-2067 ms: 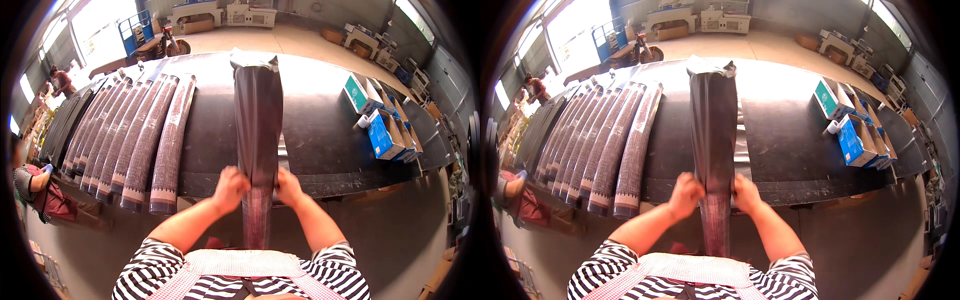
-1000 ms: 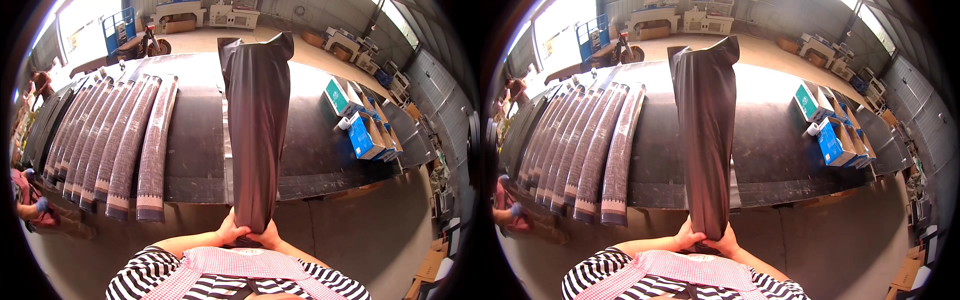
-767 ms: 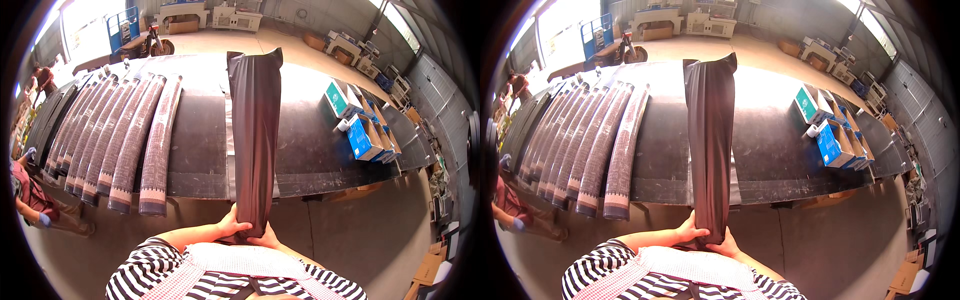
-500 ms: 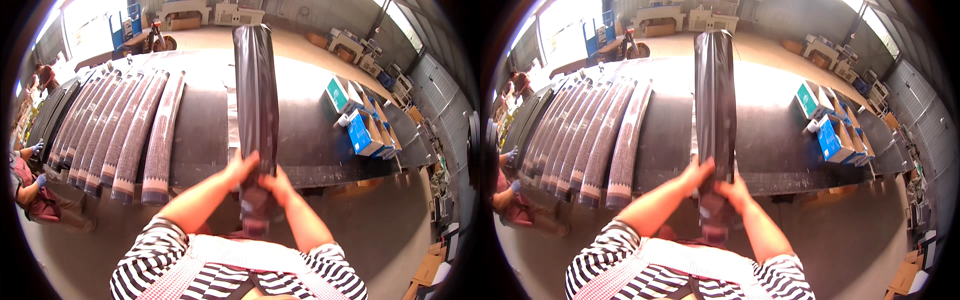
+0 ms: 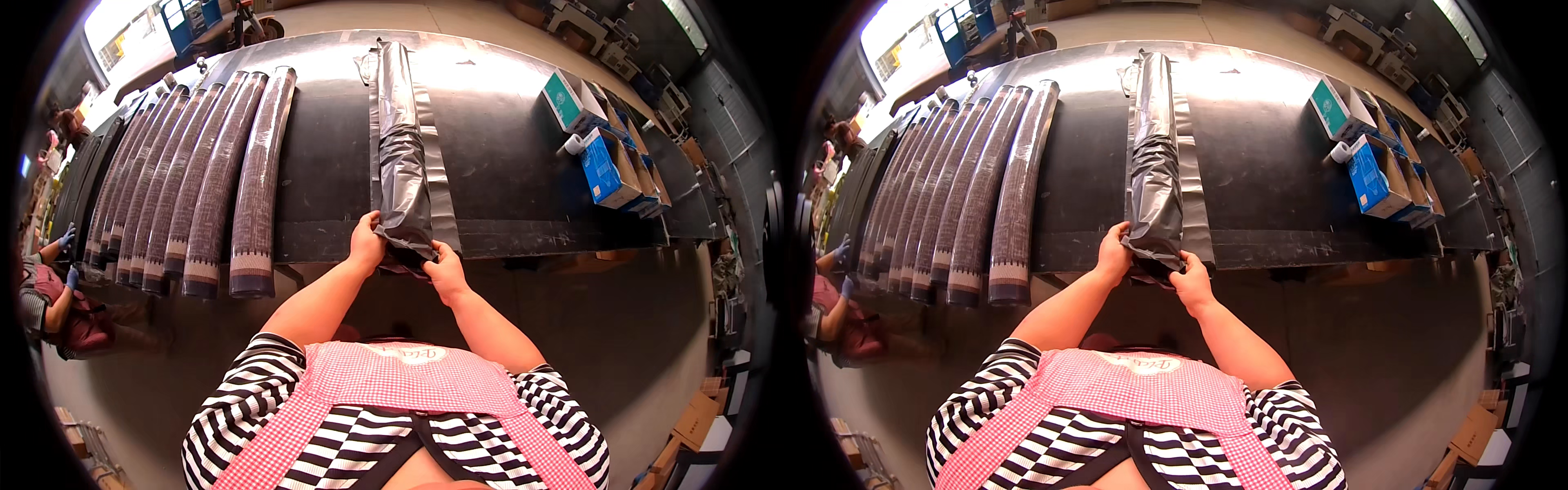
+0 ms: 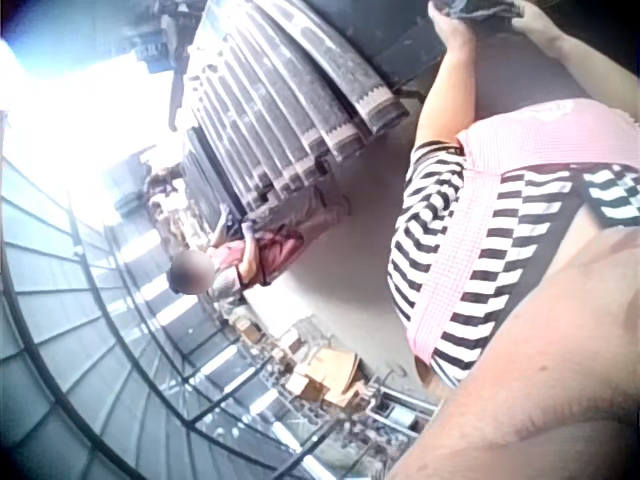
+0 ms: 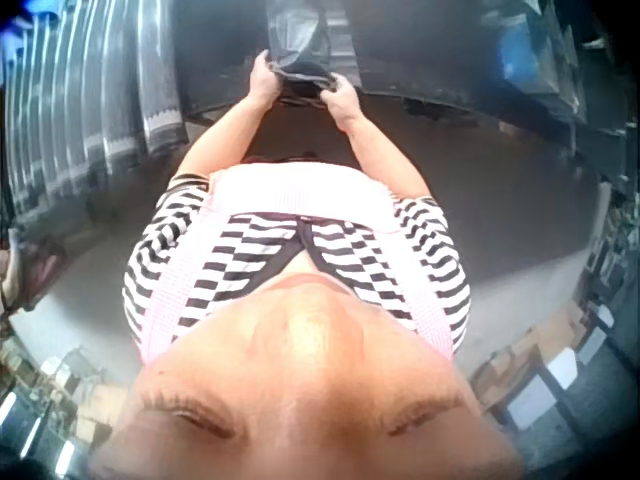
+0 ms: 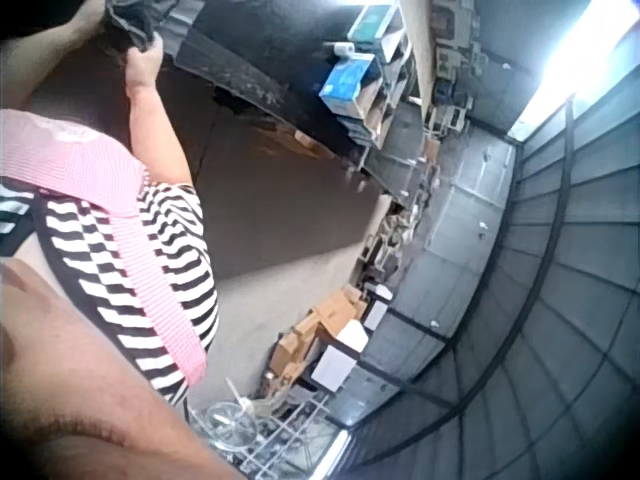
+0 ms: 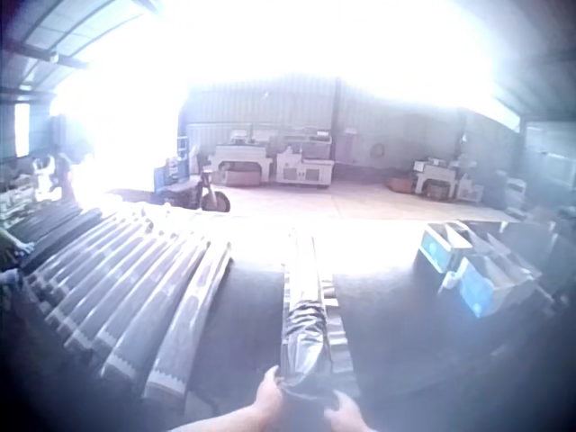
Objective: The person uses a tape dispenser to seal the ends of multiple rolled-up carpets or mats that are wrapped in clear plastic. They then pick up a black plastic bag, open it, and place one of the wrapped rolls inside the bag.
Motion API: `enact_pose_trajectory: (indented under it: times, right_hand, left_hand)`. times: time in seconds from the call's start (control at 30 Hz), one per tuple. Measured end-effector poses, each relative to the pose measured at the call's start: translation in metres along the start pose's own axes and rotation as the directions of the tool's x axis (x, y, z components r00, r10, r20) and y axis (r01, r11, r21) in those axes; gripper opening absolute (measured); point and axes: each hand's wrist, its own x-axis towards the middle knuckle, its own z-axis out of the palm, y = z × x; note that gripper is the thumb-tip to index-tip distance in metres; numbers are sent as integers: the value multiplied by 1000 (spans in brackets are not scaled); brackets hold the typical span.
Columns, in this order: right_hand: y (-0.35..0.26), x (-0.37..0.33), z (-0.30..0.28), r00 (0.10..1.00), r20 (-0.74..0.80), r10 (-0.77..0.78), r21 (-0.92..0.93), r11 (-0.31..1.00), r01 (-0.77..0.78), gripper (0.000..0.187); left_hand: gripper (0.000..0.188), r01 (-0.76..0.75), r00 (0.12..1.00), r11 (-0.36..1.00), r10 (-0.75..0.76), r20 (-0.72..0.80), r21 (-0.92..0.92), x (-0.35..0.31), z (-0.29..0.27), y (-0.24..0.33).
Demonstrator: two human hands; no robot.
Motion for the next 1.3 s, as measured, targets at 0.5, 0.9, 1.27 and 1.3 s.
enact_pose_trajectory:
  times: [0.5,0.9,1.27,1.3]
  right_hand:
    - [45,-38,-41,970,3,243,-77,967,-242,19]
    - [50,-36,-51,979,201,-24,-199,978,65,12]
    - [59,-21,-66,952,303,38,-99,995,-8,16]
    - [57,-20,-67,954,291,74,-109,993,-44,16]
  left_hand:
    - [10,422,846,862,-485,220,279,-139,-60,-24]
    - [24,-574,809,656,364,462,490,-104,34,6]
    - [14,-717,636,646,453,625,262,-101,28,-7]
    - [15,-776,569,587,495,657,231,-106,21,-6]
